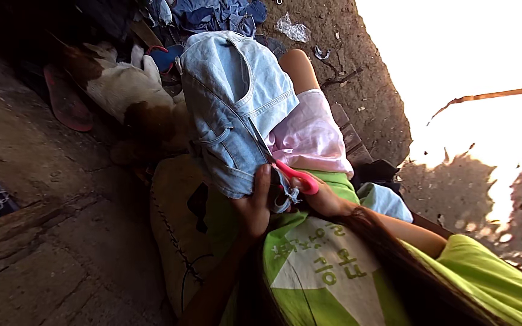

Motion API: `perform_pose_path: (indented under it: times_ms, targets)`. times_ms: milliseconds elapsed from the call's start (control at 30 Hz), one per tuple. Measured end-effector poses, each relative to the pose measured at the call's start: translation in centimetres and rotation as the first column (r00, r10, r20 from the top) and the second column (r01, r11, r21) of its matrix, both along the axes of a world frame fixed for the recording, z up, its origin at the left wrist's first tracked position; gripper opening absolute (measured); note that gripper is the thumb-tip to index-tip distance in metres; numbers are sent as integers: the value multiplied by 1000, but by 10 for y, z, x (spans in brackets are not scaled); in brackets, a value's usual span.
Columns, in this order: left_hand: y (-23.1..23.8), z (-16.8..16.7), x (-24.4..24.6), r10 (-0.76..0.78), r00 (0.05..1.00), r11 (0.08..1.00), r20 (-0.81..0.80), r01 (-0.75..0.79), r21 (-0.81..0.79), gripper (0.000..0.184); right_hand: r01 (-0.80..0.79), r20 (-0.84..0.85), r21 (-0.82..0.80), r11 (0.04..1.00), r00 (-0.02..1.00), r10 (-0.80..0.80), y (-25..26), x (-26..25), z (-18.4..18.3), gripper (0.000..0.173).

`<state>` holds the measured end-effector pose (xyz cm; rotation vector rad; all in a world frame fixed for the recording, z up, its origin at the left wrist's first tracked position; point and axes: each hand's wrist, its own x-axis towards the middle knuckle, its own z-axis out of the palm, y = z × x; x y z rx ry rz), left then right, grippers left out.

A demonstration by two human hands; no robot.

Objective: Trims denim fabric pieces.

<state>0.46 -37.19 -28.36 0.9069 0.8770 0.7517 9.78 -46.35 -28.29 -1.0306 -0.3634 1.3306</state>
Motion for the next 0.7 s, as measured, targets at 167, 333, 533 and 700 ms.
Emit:
perform_pose_path:
  times_ms: [167,333,533,700]
  targets:
    - [2,1,2,15,1000,999,0,-15,-49,22,28,78,86,996,996,-35,-1,-3,-11,33]
    - [33,1,10,-127,984,904,-128,61,-424,18,3,233,35,999,972,-11,-5,3,-24,32]
    - [61,-7,27,-161,982,895,-98,103,-434,21,-23,467,-100,995,882,67,-12,9,-25,30]
    - [53,-8,23,-119,988,956,-94,89,-279,33,-15,392,-67,998,919,40,-13,7,-27,26]
